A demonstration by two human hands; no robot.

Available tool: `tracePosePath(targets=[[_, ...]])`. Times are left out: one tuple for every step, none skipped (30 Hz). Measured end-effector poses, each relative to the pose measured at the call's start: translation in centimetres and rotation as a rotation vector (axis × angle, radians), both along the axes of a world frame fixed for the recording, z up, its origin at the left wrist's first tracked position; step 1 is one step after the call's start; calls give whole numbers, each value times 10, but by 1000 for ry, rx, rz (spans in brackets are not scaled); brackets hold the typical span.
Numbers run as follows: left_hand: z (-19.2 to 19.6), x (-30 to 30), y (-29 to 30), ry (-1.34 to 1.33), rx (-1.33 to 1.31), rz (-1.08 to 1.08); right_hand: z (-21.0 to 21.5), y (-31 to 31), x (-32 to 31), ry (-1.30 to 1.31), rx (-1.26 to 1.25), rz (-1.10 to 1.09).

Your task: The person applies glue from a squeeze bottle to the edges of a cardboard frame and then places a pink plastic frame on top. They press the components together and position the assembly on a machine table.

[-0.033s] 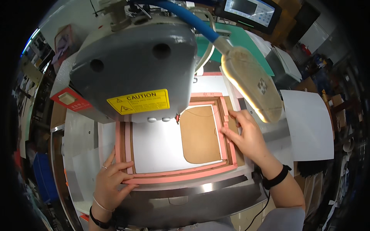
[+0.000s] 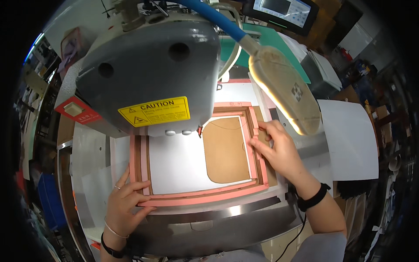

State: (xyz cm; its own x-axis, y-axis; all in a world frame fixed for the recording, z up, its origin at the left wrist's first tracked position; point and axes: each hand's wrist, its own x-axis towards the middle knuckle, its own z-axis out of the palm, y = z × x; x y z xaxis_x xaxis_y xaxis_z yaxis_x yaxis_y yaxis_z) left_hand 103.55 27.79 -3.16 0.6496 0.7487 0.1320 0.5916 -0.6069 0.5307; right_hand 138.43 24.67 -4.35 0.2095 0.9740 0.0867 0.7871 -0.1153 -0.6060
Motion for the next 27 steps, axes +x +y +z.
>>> tracePosePath(targets=[[-1, 0, 0, 2, -1, 0, 0, 3, 0, 45, -9, 3], [-4, 0, 1, 4, -2, -1, -3, 7, 3, 81, 0, -6], [-6, 0, 1, 5, -2, -3, -8, 10, 7, 117, 9, -17], [-7, 0, 3, 9, -4, -8, -11, 12, 10, 153, 18, -30], [-8, -1, 4, 12, -8, -8, -12, 14, 10, 210, 18, -42], [-9, -1, 5, 16, -11, -9, -12, 15, 9, 267, 18, -55], [-11, 0, 4, 8, -16, -5, -13, 16, 10, 324, 18, -69], [-13, 1, 5, -2, -17, -2, -15, 17, 11, 377, 22, -82], [-15, 2, 6, -11, -16, 1, -15, 16, 12, 417, 18, -94], [-16, 2, 5, -26, -29, 16, -14, 16, 11, 457, 14, -106], [-16, 3, 4, -41, -42, 31, -14, 16, 11, 497, 10, -118], [-17, 4, 4, -56, -54, 47, -16, 16, 13, 540, 28, -116], [-17, 4, 4, -54, -57, 41, -14, 17, 13, 537, 55, -106], [-17, 3, 6, -53, -59, 35, -8, 18, 12, 534, 82, -96], [-17, 3, 7, -51, -62, 30, -4, 20, 12, 532, 110, -86], [-18, 3, 8, -51, -57, 27, -4, 23, 12, 500, 124, -83], [-20, 3, 9, -52, -51, 23, -5, 24, 11, 480, 91, -94], [-21, 3, 10, -54, -46, 19, -6, 24, 10, 461, 58, -105], [-22, 3, 10, -49, -31, 18, -8, 24, 9, 441, 24, -116], [-23, 3, 9, -45, -18, 19, -9, 23, 10, 434, -10, -109], [-23, 3, 8, -40, -6, 20, -10, 22, 12, 443, -5, -103], [-24, 4, 7, -46, -2, 32, -10, 21, 15, 453, 1, -97], [-23, 5, 6, -50, 3, 42, -11, 20, 16, 465, 7, -92], [-23, 7, 5, -53, 7, 51, -13, 20, 17, 439, 22, -70], [-24, 8, 4, -57, 16, 68, -14, 21, 17, 450, 22, -67], [-24, 9, 2, -61, 23, 85, -13, 20, 18, 461, 21, -64], [-25, 10, 1, -64, 31, 102, -13, 20, 18, 472, 19, -60]])
